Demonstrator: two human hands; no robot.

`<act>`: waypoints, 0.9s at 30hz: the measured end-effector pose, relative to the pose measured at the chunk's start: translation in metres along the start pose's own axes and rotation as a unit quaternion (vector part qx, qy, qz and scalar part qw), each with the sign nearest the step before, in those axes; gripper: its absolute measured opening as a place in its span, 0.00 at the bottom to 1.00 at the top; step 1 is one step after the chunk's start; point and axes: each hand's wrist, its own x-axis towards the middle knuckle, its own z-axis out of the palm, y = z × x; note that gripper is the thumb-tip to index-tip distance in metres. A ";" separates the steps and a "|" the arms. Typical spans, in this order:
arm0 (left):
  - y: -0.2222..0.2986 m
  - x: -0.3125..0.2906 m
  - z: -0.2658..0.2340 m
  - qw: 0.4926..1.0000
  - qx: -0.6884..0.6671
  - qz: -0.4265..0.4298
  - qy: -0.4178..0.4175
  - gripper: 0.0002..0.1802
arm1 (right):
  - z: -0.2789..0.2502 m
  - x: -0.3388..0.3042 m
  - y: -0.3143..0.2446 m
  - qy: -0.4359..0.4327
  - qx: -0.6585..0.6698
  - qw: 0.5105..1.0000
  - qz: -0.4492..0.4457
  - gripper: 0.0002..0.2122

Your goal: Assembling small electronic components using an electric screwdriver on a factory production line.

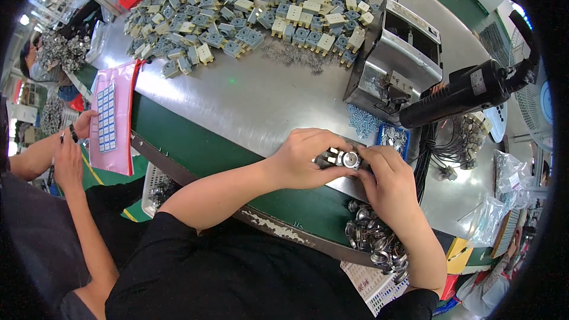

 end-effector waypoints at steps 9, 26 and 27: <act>0.000 0.000 0.000 1.000 -0.003 0.004 0.007 0.22 | 0.000 0.001 -0.001 0.004 0.003 1.000 -0.003 0.21; 0.000 0.001 -0.002 1.000 0.001 0.009 0.001 0.22 | 0.001 0.002 0.000 0.003 0.012 1.000 -0.006 0.22; 0.001 0.000 -0.002 1.000 0.000 0.009 0.002 0.22 | 0.001 0.002 0.001 0.007 0.013 1.000 -0.011 0.22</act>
